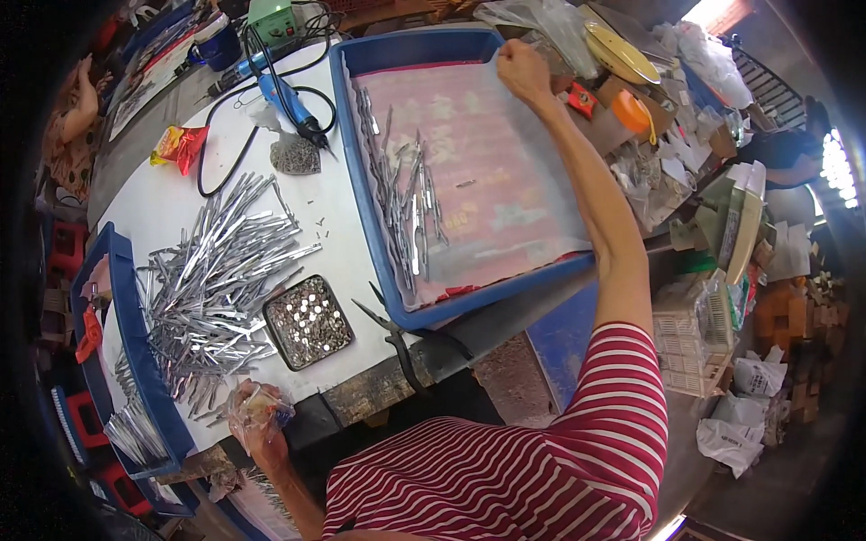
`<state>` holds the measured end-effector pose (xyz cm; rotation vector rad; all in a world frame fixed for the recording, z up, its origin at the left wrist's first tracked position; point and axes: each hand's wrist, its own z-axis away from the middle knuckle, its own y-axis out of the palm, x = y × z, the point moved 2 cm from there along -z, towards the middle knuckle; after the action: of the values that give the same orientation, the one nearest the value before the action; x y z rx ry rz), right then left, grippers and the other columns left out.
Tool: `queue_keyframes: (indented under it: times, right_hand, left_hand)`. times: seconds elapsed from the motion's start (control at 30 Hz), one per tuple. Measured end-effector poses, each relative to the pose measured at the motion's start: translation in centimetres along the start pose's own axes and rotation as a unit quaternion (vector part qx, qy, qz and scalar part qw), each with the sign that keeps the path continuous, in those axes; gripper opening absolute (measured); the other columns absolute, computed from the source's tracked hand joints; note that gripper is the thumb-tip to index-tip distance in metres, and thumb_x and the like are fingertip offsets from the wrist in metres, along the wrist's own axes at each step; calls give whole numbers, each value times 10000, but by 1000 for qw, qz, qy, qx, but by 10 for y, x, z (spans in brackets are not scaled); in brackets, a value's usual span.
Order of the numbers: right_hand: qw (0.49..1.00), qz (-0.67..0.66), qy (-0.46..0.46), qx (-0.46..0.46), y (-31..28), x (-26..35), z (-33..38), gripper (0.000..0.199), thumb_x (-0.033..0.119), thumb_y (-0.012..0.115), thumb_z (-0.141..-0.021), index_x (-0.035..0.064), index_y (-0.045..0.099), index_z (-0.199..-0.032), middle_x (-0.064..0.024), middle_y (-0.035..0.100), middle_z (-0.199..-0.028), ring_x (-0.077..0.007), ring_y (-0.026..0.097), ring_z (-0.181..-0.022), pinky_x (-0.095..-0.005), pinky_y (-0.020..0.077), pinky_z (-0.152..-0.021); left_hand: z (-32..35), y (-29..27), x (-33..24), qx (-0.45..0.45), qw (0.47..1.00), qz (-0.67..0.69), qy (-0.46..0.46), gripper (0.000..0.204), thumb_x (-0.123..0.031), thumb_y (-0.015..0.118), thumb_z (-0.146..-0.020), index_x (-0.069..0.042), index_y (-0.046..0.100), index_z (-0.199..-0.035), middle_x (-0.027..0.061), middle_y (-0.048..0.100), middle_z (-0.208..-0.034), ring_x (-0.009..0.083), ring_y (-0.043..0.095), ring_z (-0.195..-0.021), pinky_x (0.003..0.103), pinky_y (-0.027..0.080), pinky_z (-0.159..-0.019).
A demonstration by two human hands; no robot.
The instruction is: Sorting and arranging metal strips into trays and bags.
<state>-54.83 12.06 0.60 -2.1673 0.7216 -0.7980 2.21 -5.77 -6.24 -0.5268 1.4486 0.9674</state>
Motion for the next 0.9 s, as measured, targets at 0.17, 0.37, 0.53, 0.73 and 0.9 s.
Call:
queue_keyframes:
  times: [0.17,0.37,0.53,0.73,0.9]
  right_hand:
    - [990,-43,111,77,70,-6,-16,142,143,470,-651,39,567,-652,-178,575,-685,-336,560,-698,-397,429,-636]
    - [974,-66,215,20,111,-21,-27,159,116,471,-641,-18,556,-628,-225,563,-688,-361,562,-716,-409,424,-640]
    - [986,56,156,7,108,-4,-31,217,125,477,-642,-72,559,-678,-292,546,-754,-394,559,-786,-431,430,-679]
    - [979,70,190,25,112,-1,-35,213,125,503,-626,-61,574,-700,-264,567,-792,-380,559,-818,-416,436,-705]
    - [976,80,202,28,111,-5,-33,213,131,507,-627,-53,576,-707,-250,575,-799,-372,563,-821,-414,438,-701]
  left_hand:
    - [-3,15,-5,-61,997,-44,9,458,-211,667,-589,63,486,-907,157,548,-756,200,542,-667,281,455,-599]
    - [-7,19,-10,-63,998,-21,-5,451,-253,669,-609,72,486,-863,146,533,-725,222,543,-640,308,466,-591]
    - [-8,11,-1,-52,998,10,16,443,-307,650,-669,65,483,-843,135,508,-689,236,521,-614,370,443,-634]
    - [-10,9,-2,-7,1000,-5,15,452,-312,647,-676,51,474,-883,129,498,-699,231,505,-617,381,420,-647]
    - [-7,7,0,-37,999,23,6,438,-302,642,-680,48,477,-883,126,498,-704,229,507,-625,381,421,-645]
